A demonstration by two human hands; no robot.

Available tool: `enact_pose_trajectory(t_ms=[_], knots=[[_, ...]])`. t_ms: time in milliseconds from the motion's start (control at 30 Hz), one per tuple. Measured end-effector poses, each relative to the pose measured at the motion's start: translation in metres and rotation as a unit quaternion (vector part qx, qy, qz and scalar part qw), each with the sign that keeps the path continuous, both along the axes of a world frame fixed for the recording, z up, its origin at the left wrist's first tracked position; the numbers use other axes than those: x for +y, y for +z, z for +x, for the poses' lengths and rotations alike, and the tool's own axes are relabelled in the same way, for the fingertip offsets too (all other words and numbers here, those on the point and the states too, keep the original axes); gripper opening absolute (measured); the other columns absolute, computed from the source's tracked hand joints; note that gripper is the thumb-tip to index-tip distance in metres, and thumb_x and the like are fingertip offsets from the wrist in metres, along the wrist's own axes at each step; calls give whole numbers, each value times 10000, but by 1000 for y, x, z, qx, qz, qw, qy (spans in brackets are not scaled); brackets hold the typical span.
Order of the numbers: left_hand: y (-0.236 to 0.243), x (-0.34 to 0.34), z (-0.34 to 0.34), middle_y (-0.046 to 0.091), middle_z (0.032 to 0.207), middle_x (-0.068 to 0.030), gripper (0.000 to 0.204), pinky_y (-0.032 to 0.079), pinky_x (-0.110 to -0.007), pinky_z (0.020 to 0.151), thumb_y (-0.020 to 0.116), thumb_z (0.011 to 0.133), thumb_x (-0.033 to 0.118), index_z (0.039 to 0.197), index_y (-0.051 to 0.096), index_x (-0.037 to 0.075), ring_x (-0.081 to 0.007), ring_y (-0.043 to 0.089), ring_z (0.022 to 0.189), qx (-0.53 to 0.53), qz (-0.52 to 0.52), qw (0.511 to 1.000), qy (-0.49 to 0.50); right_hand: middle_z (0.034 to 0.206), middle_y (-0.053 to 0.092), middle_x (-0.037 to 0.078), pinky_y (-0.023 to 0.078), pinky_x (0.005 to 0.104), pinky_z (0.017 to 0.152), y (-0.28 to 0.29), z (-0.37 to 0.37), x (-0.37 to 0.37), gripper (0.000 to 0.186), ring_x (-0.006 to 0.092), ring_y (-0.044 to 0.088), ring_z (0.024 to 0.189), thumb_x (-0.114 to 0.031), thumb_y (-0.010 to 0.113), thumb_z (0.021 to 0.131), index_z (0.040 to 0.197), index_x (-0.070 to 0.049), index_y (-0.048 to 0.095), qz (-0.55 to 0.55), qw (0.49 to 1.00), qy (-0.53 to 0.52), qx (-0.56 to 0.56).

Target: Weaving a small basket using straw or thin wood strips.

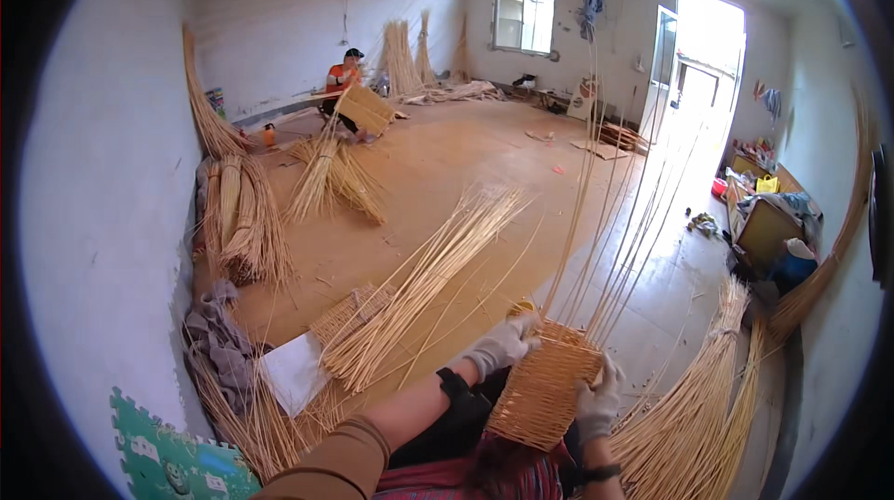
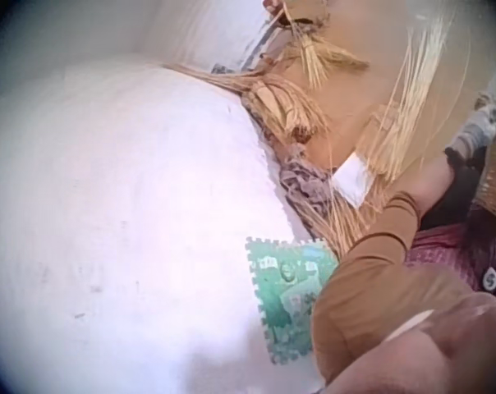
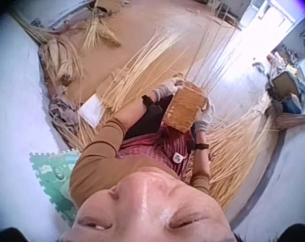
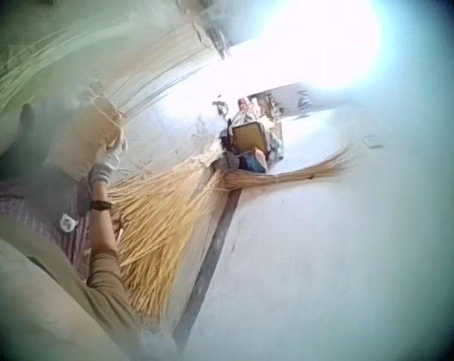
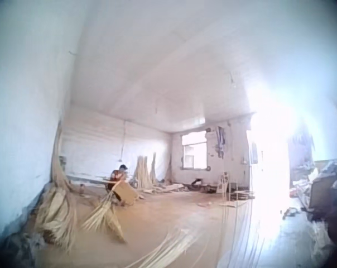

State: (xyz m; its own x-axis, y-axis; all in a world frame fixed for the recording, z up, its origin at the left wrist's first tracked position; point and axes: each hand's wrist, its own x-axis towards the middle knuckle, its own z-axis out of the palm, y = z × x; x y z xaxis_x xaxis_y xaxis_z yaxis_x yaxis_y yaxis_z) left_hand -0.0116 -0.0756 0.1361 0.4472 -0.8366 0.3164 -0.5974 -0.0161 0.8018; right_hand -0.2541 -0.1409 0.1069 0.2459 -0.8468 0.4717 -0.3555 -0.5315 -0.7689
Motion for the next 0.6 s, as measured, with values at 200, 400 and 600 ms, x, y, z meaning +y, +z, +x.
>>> enact_pose_trajectory(t_ms=[200,400,600], knots=[[34,12,-25,707,1261,-110,414,508,-330,1002,700,1014,233,1387,602,81,-196,642,1162,288,166,930,-156,1368,579,107,507,320,955,-130,-31,31,463,186,563,1206,-109,608,1008,1445,9,513,279,908,-38,-309],[-16,7,-86,672,1252,-47,474,492,-310,1011,646,1050,214,1471,496,55,-131,596,1132,291,-20,889,-354,1380,623,198,535,443,982,-169,-67,4,432,367,635,1170,-190,637,1026,1445,-177,529,317,859,-60,-398],[61,39,-168,679,1199,-150,535,539,-373,918,663,999,174,1472,454,36,-262,661,1056,181,-72,900,-391,1370,593,181,519,425,1012,-134,-65,-5,470,338,604,1206,-193,625,1032,1474,-128,478,272,877,-40,-394]])
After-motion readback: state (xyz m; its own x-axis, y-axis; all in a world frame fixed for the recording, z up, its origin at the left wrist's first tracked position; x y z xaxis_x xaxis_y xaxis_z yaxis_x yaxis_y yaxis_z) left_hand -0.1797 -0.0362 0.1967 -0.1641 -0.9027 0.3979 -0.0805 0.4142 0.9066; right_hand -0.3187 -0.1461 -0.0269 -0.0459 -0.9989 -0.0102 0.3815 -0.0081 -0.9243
